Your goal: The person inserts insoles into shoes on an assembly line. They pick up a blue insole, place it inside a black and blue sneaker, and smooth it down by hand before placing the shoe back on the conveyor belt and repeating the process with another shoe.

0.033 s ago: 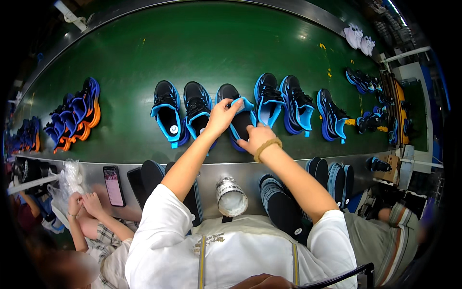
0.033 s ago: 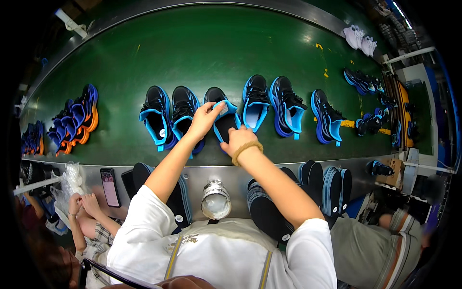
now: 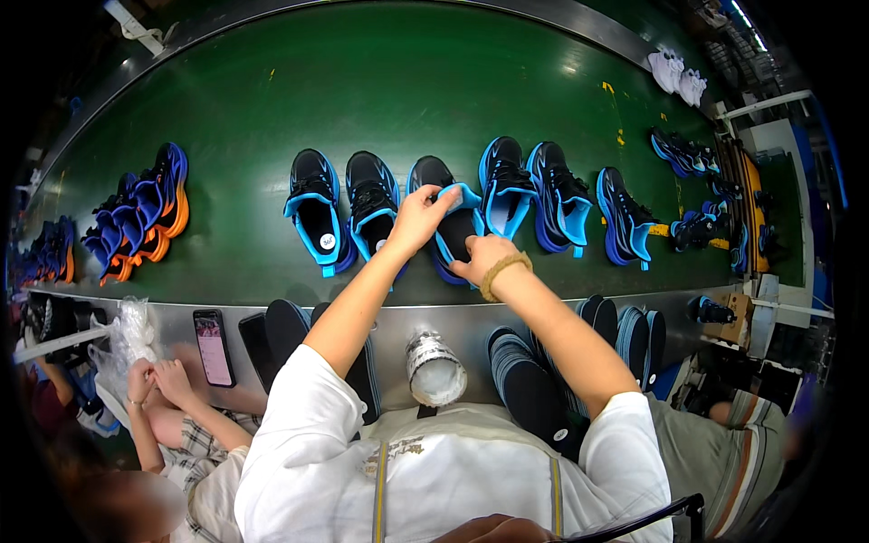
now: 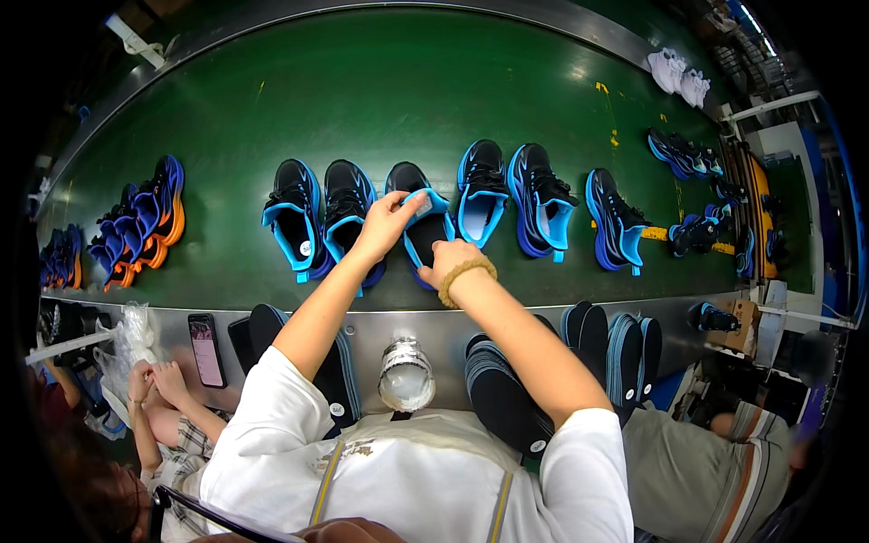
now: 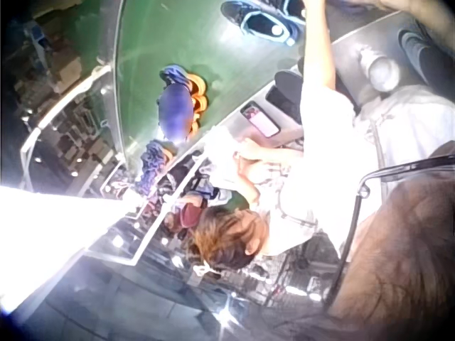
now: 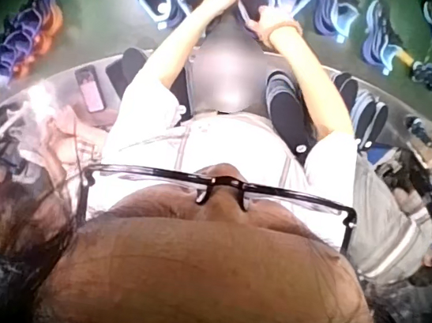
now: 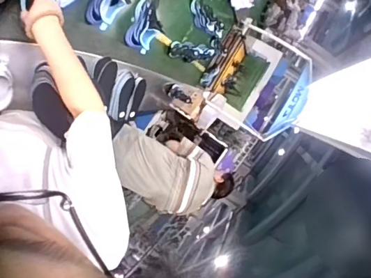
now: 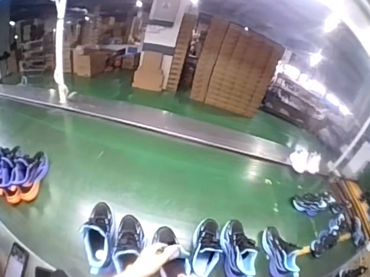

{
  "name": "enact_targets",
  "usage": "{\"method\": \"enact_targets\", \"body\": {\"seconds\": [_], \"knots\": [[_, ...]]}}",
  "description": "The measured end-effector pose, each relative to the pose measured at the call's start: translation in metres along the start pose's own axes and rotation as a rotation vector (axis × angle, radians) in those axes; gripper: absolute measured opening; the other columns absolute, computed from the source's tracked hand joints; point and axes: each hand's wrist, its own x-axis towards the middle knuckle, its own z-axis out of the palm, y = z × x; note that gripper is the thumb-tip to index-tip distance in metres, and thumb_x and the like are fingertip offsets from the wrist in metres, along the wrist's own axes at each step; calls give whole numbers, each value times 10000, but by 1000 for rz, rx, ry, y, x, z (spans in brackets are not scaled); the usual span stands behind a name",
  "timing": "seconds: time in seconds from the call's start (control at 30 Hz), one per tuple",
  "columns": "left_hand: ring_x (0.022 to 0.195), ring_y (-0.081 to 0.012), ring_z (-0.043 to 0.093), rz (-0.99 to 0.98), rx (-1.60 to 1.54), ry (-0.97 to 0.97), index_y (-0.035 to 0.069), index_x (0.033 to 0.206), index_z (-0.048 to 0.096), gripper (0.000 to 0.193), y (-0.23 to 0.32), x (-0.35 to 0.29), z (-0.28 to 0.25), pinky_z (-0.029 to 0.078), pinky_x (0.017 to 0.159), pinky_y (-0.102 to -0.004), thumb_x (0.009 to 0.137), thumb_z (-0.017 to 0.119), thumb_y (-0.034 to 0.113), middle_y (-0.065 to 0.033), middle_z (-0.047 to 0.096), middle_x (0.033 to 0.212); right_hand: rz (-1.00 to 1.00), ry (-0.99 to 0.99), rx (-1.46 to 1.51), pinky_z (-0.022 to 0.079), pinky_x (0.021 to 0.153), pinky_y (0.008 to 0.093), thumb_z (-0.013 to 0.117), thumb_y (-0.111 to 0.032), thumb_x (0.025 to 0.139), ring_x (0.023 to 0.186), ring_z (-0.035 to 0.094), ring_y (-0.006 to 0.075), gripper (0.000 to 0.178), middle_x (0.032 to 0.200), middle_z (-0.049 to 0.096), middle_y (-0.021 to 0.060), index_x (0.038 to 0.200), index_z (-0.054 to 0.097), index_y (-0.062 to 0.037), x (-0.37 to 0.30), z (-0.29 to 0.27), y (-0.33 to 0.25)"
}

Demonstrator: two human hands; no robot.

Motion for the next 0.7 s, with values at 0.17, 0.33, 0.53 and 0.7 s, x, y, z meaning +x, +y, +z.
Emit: {"method": "enact_targets", "body": {"seconds": [0.17,0.33,0.53,0.7], "knots": [[562,-104,435,11,67,-64,-79,900,543,498,5,-3,-2,354,513,-244,763,540,401,-59,486,591,-205,17,-294,441,749,342,505,-169,712,849,545,284,197,884,567,175,778,627,-29,22,8,6],[617,-123,474,-1,117,-135,-43,921,547,448,5,2,-4,386,572,-255,797,493,384,-100,541,664,-266,350,-208,428,753,334,441,-120,747,880,502,264,186,905,537,138,772,609,-43,50,42,3],[615,-211,512,50,153,-113,-40,888,541,436,-3,-2,-2,401,569,-296,808,463,382,-156,541,655,-226,113,-362,390,823,322,424,-159,785,1022,433,248,240,1096,465,129,904,605,-56,58,40,-1],[668,-315,556,69,158,-133,-44,850,530,429,-5,-1,1,419,596,-338,813,448,376,-211,542,669,-182,-196,-620,331,909,317,629,-240,648,1107,381,252,657,1237,371,110,1227,364,-77,79,47,5]]}}
